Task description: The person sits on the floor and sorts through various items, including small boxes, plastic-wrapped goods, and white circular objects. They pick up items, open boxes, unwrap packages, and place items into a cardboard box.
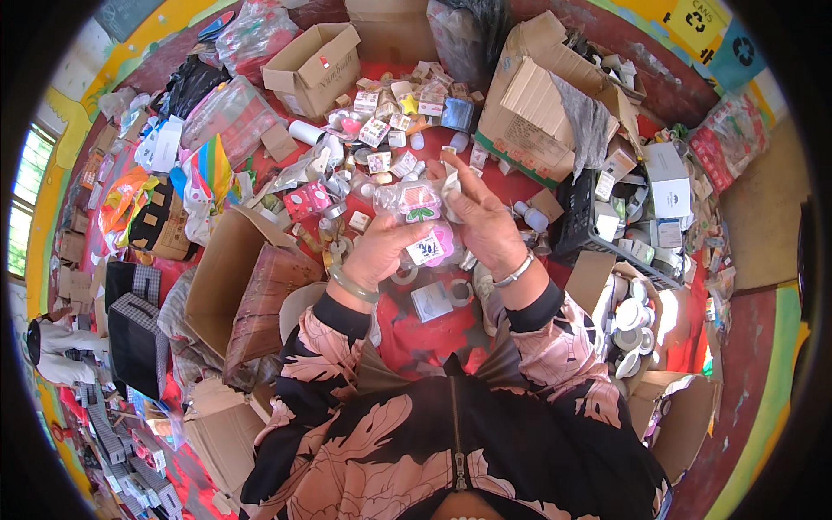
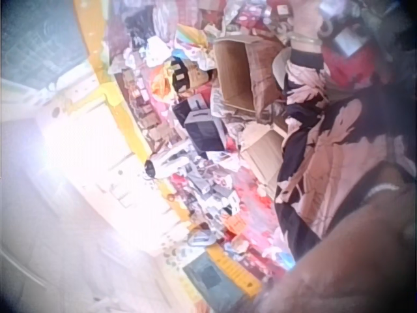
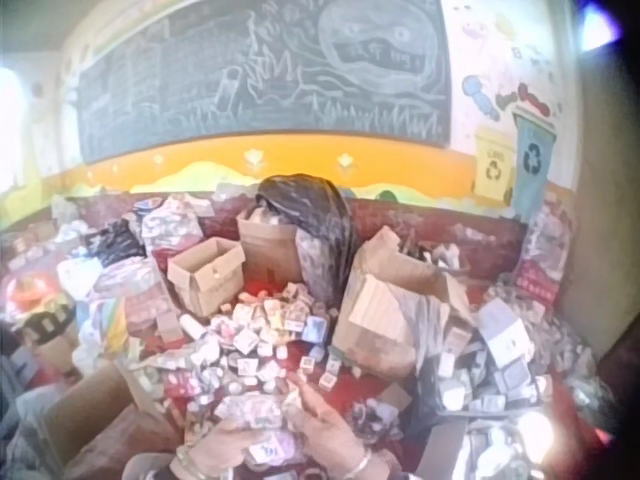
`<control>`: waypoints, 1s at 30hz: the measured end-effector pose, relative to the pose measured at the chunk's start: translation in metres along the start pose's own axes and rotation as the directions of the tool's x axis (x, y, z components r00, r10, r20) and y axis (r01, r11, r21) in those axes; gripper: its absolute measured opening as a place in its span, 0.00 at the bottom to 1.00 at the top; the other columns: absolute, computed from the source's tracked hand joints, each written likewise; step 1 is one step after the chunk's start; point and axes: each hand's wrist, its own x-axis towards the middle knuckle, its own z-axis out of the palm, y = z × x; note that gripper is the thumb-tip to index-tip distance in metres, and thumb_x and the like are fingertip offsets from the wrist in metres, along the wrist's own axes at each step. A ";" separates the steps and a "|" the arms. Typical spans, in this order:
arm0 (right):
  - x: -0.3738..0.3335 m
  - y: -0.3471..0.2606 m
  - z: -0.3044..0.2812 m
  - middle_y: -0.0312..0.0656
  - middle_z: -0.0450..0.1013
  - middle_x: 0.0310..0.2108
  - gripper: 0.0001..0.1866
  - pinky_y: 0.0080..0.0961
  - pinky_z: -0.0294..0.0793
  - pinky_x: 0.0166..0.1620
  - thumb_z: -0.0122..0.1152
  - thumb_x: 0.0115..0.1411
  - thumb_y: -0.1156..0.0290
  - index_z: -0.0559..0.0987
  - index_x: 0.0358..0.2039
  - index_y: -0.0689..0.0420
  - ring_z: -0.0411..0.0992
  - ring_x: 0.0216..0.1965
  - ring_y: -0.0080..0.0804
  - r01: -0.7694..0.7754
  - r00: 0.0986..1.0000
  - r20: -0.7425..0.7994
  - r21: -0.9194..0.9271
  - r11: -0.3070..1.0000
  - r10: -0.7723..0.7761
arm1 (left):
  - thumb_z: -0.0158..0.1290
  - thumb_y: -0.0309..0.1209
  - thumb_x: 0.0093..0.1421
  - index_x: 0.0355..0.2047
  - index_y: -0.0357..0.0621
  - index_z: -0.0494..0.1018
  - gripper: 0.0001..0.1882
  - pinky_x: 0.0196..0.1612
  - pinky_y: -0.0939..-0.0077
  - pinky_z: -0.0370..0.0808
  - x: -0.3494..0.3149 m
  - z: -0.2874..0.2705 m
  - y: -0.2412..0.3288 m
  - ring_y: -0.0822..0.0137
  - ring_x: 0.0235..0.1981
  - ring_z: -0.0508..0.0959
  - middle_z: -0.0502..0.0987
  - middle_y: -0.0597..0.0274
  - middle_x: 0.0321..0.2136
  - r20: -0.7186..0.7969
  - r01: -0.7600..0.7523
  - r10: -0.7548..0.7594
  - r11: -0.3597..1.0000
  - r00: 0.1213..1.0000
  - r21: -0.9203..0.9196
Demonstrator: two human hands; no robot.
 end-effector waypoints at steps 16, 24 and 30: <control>0.010 0.002 -0.023 0.47 0.75 0.35 0.08 0.27 0.75 0.42 0.48 0.59 0.80 0.73 0.38 0.65 0.75 0.36 0.33 0.288 0.838 -0.451 -0.112 0.951 -0.307 | 0.52 0.22 0.55 0.49 0.37 0.65 0.20 0.43 0.70 0.75 -0.004 0.009 -0.007 0.66 0.39 0.77 0.75 0.58 0.39 0.060 0.139 -0.134 0.986 0.989 -0.092; 0.003 0.006 -0.015 0.43 0.66 0.51 0.23 0.29 0.61 0.56 0.34 0.67 0.58 0.65 0.54 0.59 0.63 0.53 0.29 -0.050 0.992 -0.108 0.067 0.997 0.057 | 0.51 0.21 0.55 0.48 0.38 0.66 0.18 0.42 0.72 0.75 -0.002 0.005 -0.004 0.66 0.38 0.77 0.75 0.60 0.39 -0.011 0.073 -0.074 0.996 0.997 -0.048; -0.003 0.024 -0.001 0.33 0.73 0.36 0.15 0.14 0.70 0.35 0.51 0.59 0.77 0.74 0.47 0.59 0.69 0.33 0.16 0.030 0.951 -0.304 -0.068 0.997 -0.049 | 0.50 0.20 0.55 0.48 0.38 0.66 0.18 0.43 0.74 0.74 0.000 0.010 -0.006 0.69 0.39 0.76 0.74 0.63 0.39 -0.027 0.090 -0.087 0.991 0.996 0.097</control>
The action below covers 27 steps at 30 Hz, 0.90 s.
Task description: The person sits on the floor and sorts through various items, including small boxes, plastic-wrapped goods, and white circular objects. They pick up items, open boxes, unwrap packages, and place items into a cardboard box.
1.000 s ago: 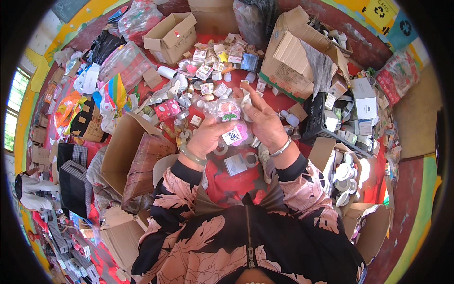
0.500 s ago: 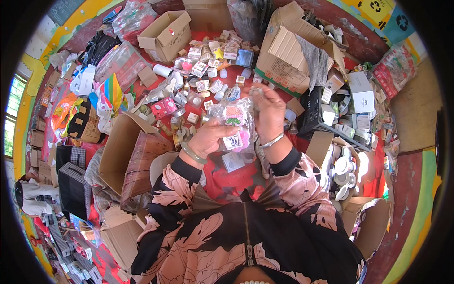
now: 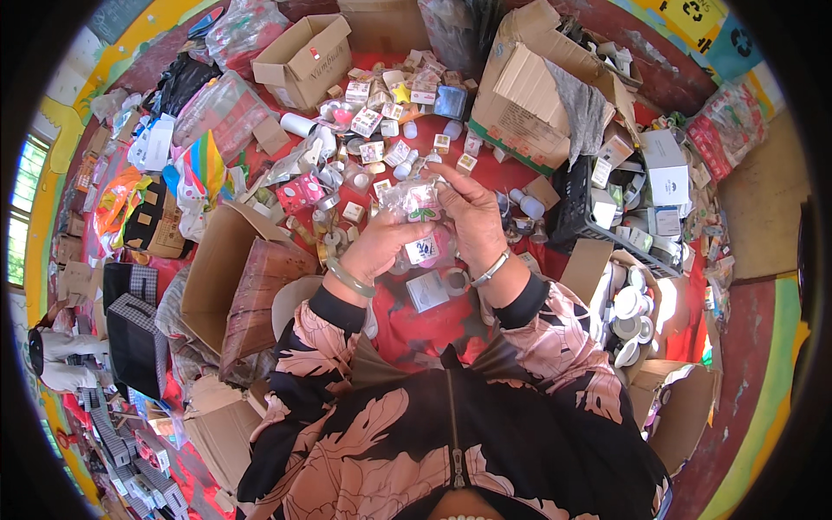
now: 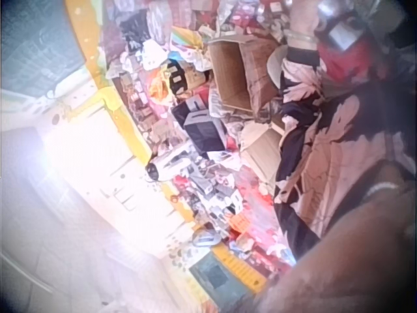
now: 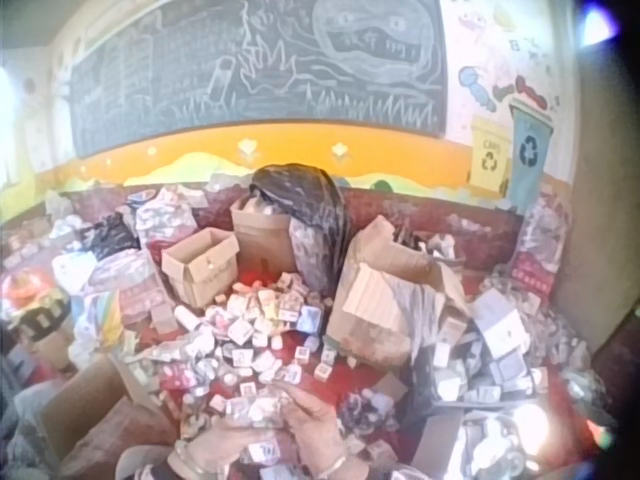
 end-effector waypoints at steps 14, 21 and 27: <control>0.030 -0.030 -0.034 0.42 0.73 0.37 0.12 0.27 0.74 0.39 0.44 0.64 0.68 0.71 0.42 0.61 0.72 0.36 0.27 -0.039 0.984 -0.157 0.260 0.965 0.082 | 0.49 0.23 0.57 0.46 0.32 0.66 0.16 0.44 0.65 0.75 -0.004 -0.011 0.020 0.61 0.40 0.77 0.75 0.53 0.38 -0.206 -0.330 0.285 0.915 0.936 -0.232; -0.005 0.024 0.007 0.38 0.74 0.30 0.22 0.18 0.70 0.30 0.56 0.58 0.70 0.69 0.53 0.58 0.69 0.27 0.18 -0.128 0.990 0.020 -0.326 0.937 0.142 | 0.48 0.23 0.58 0.43 0.32 0.68 0.13 0.42 0.67 0.74 0.005 -0.020 0.001 0.66 0.39 0.75 0.75 0.56 0.38 -0.265 -0.331 0.282 0.930 0.922 -0.162; 0.002 0.025 0.007 0.34 0.73 0.17 0.12 0.16 0.68 0.18 0.57 0.56 0.72 0.78 0.41 0.59 0.66 0.15 0.15 -0.048 0.988 -0.151 -0.497 0.867 -0.032 | 0.49 0.25 0.58 0.47 0.36 0.64 0.16 0.44 0.63 0.75 -0.001 -0.051 0.018 0.58 0.40 0.75 0.72 0.55 0.41 -0.435 -0.469 0.301 0.808 0.848 -0.356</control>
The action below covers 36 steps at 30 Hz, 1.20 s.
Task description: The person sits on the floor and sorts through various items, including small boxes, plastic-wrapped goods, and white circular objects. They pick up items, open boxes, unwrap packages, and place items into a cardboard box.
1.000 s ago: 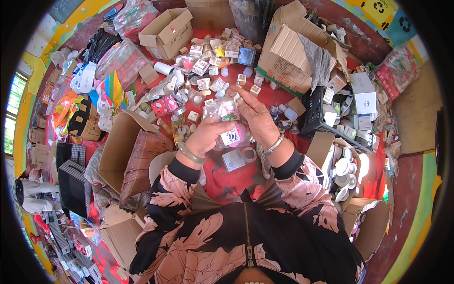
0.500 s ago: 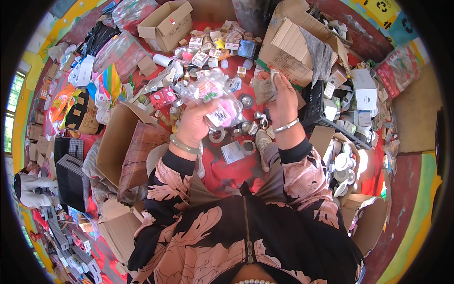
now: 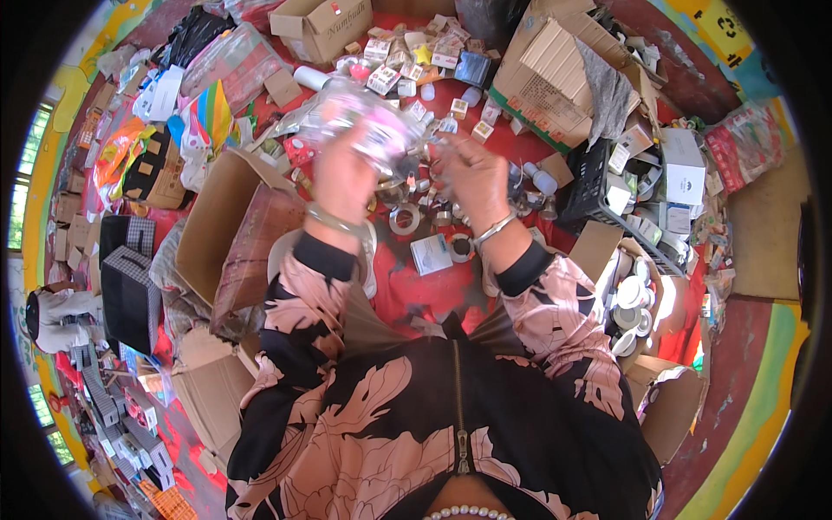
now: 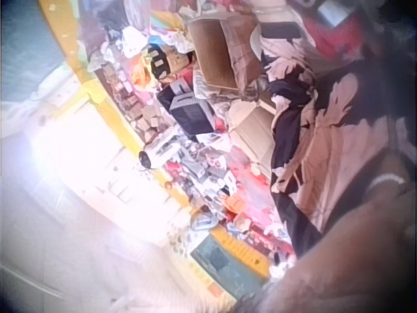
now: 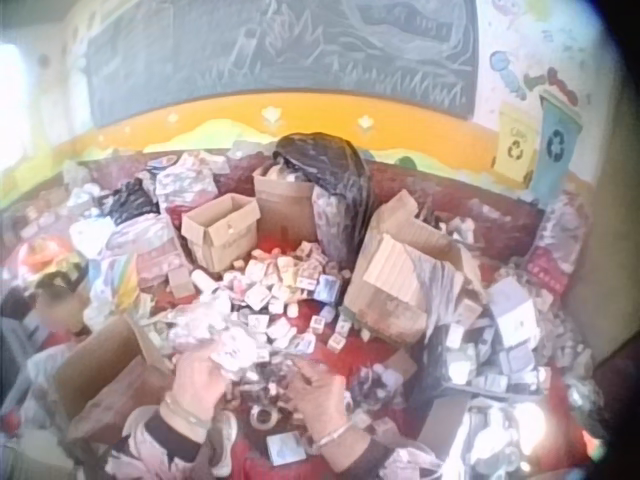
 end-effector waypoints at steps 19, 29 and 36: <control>0.016 -0.013 -0.107 0.39 0.72 0.20 0.08 0.20 0.68 0.16 0.53 0.59 0.69 0.76 0.32 0.61 0.67 0.15 0.24 0.000 0.987 -0.135 0.544 0.839 0.088 | 0.36 0.30 0.60 0.47 0.36 0.67 0.19 0.43 0.66 0.70 -0.066 -0.253 0.243 0.63 0.44 0.72 0.73 0.56 0.42 -0.637 -0.093 0.503 0.822 0.584 0.562; 0.028 -0.016 -0.167 0.37 0.69 0.21 0.09 0.16 0.60 0.16 0.49 0.61 0.67 0.72 0.37 0.59 0.64 0.17 0.21 -0.030 0.984 -0.108 0.677 0.735 0.140 | 0.43 0.25 0.56 0.40 0.37 0.71 0.13 0.46 0.65 0.69 0.072 -0.093 0.024 0.55 0.42 0.73 0.74 0.49 0.39 0.076 -0.191 0.248 0.481 0.966 0.856; 0.030 -0.027 -0.167 0.37 0.68 0.22 0.12 0.16 0.58 0.16 0.48 0.62 0.68 0.72 0.41 0.61 0.63 0.17 0.21 -0.059 0.984 -0.092 0.648 0.760 0.155 | 0.57 0.53 0.45 0.44 0.43 0.68 0.32 0.44 0.57 0.70 0.054 -0.244 -0.193 0.49 0.41 0.74 0.74 0.46 0.37 0.010 -0.378 -0.581 -0.517 0.814 0.768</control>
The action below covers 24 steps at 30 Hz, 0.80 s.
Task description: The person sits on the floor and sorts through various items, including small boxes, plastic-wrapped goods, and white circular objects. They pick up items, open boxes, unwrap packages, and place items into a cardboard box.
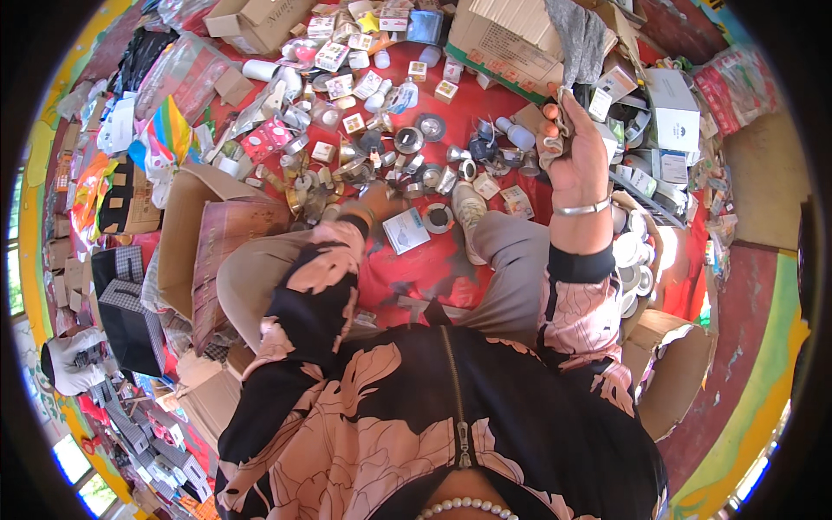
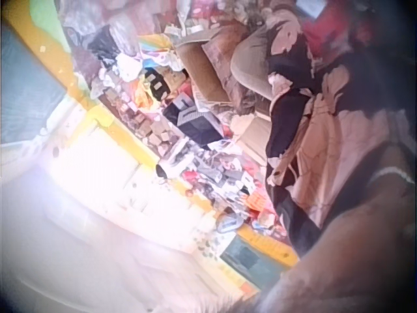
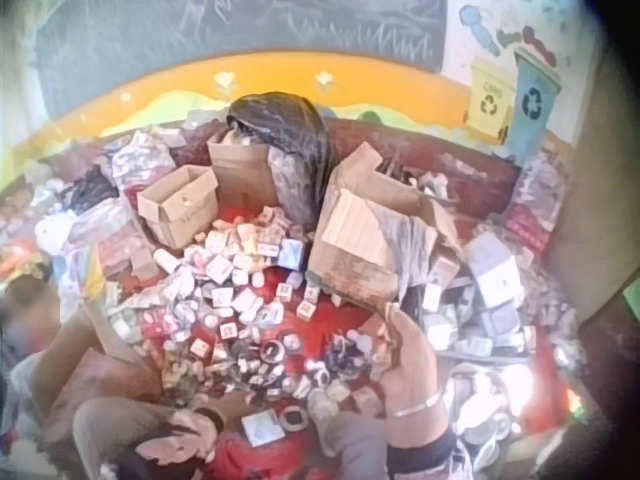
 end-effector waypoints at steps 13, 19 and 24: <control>-0.009 -0.014 -0.013 0.37 0.66 0.23 0.15 0.14 0.56 0.15 0.47 0.63 0.67 0.67 0.47 0.63 0.60 0.17 0.19 -0.022 0.997 -0.076 0.012 1.000 0.023 | 0.67 0.47 0.34 0.64 0.52 0.37 0.63 0.55 0.46 0.58 -0.041 0.065 0.091 0.52 0.62 0.53 0.53 0.48 0.59 0.179 0.284 -0.330 0.928 0.927 0.240; -0.011 -0.008 -0.011 0.38 0.68 0.22 0.14 0.14 0.59 0.17 0.49 0.62 0.68 0.70 0.44 0.63 0.62 0.17 0.20 -0.043 0.998 -0.047 0.025 0.999 0.044 | 0.64 0.41 0.35 0.61 0.46 0.45 0.55 0.53 0.54 0.62 -0.039 0.058 0.087 0.50 0.54 0.63 0.64 0.46 0.50 0.135 0.391 -0.385 0.920 0.913 -0.017; -0.006 -0.001 -0.001 0.38 0.70 0.21 0.11 0.15 0.63 0.17 0.51 0.60 0.68 0.74 0.38 0.62 0.66 0.16 0.22 -0.088 0.995 0.053 0.049 0.995 0.086 | 0.65 0.35 0.36 0.49 0.37 0.59 0.40 0.43 0.64 0.71 -0.020 0.036 0.060 0.57 0.39 0.74 0.72 0.48 0.35 0.146 0.313 -0.303 0.631 0.942 -0.709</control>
